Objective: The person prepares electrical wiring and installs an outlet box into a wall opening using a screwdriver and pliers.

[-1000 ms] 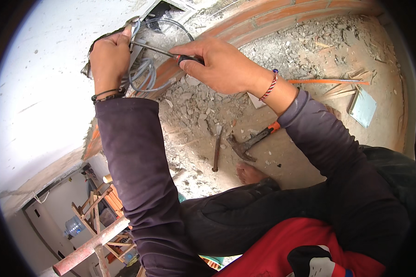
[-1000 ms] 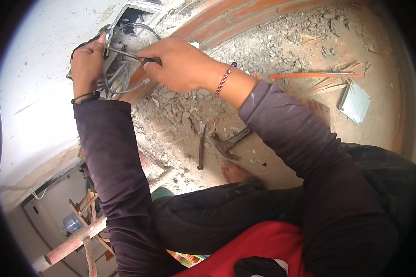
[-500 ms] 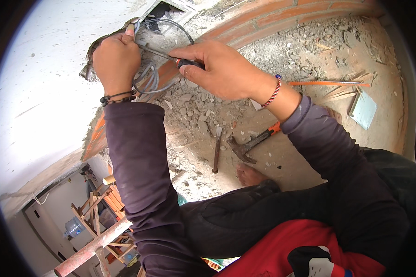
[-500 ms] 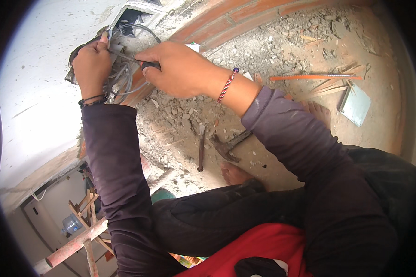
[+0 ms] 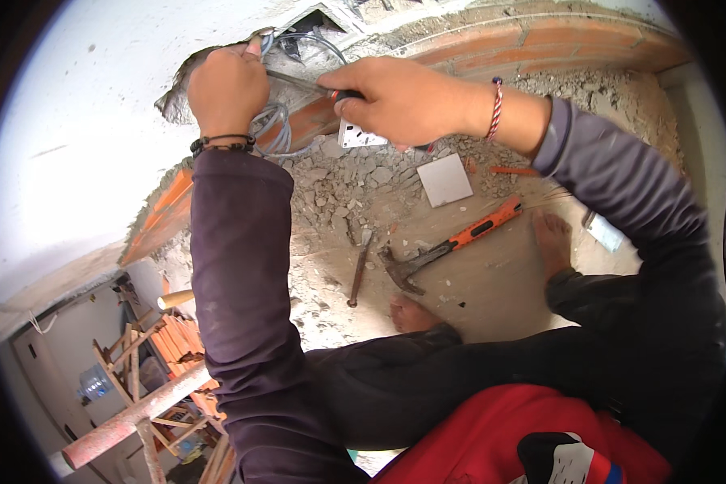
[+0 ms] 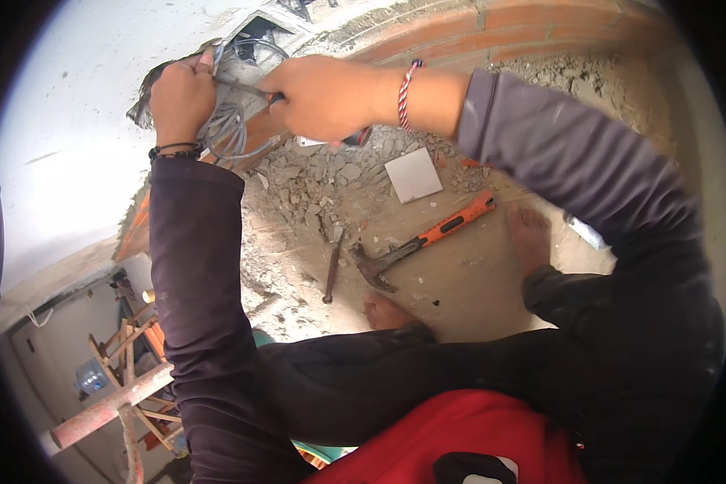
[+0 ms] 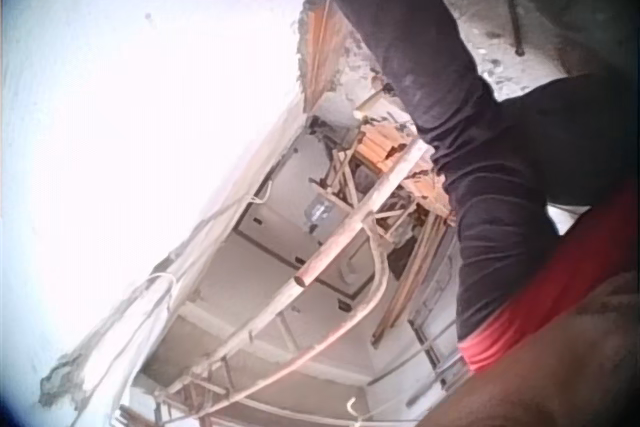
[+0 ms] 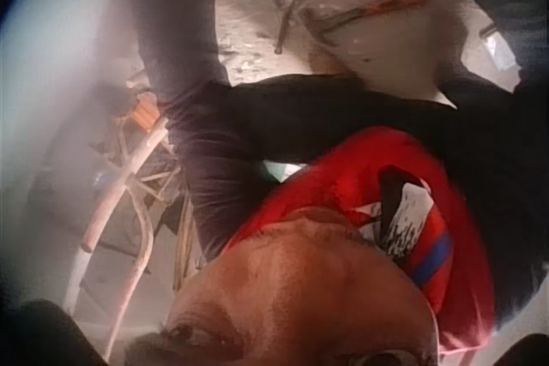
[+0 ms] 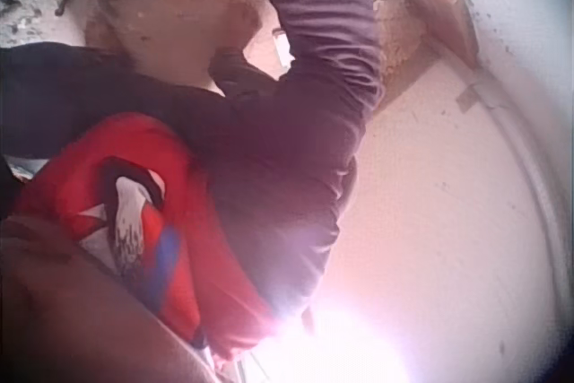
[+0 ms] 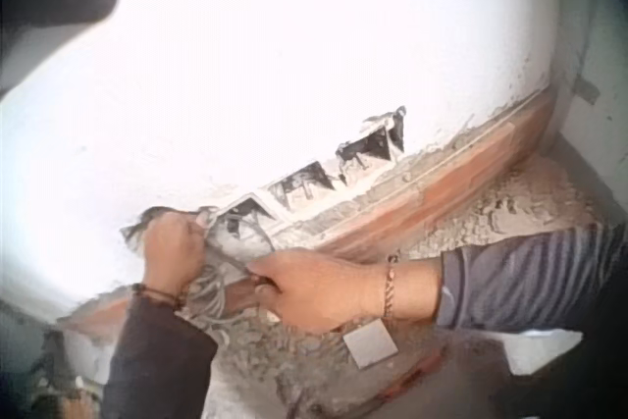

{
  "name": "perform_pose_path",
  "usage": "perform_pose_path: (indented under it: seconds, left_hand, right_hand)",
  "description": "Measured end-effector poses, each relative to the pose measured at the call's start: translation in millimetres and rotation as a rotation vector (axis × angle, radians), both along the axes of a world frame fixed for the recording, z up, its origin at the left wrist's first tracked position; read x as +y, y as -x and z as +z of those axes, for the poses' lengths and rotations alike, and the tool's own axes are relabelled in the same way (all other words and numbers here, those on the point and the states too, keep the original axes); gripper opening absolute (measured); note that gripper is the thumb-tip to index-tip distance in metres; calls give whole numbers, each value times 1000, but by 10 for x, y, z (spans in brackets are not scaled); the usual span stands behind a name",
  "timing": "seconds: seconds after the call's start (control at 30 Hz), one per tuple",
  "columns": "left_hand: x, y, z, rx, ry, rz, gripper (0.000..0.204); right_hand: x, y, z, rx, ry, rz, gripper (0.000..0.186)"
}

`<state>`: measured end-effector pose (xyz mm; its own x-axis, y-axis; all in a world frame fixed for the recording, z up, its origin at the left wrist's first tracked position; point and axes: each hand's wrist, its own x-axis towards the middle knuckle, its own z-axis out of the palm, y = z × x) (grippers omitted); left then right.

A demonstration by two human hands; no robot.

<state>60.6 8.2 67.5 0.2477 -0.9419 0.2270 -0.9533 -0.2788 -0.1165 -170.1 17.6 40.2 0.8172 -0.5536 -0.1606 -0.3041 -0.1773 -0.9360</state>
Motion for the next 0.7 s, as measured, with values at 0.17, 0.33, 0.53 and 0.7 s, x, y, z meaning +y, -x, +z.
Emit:
perform_pose_path:
  seconds: [0.17,0.33,0.53,0.7]
  left_hand:
    - [-11,-65,34,123,9,62,37]
    - [41,-25,40,175,9,97,37]
    - [175,-198,242,353,-87,-61,32]
    - [166,-313,270,436,-162,-176,28]
  right_hand:
    - [-289,-11,-8,53,490,57,38]
    - [-463,10,65,64,544,146,38]
    - [-339,50,-254,-206,441,37,28]
    - [-296,20,-387,-329,323,13,24]
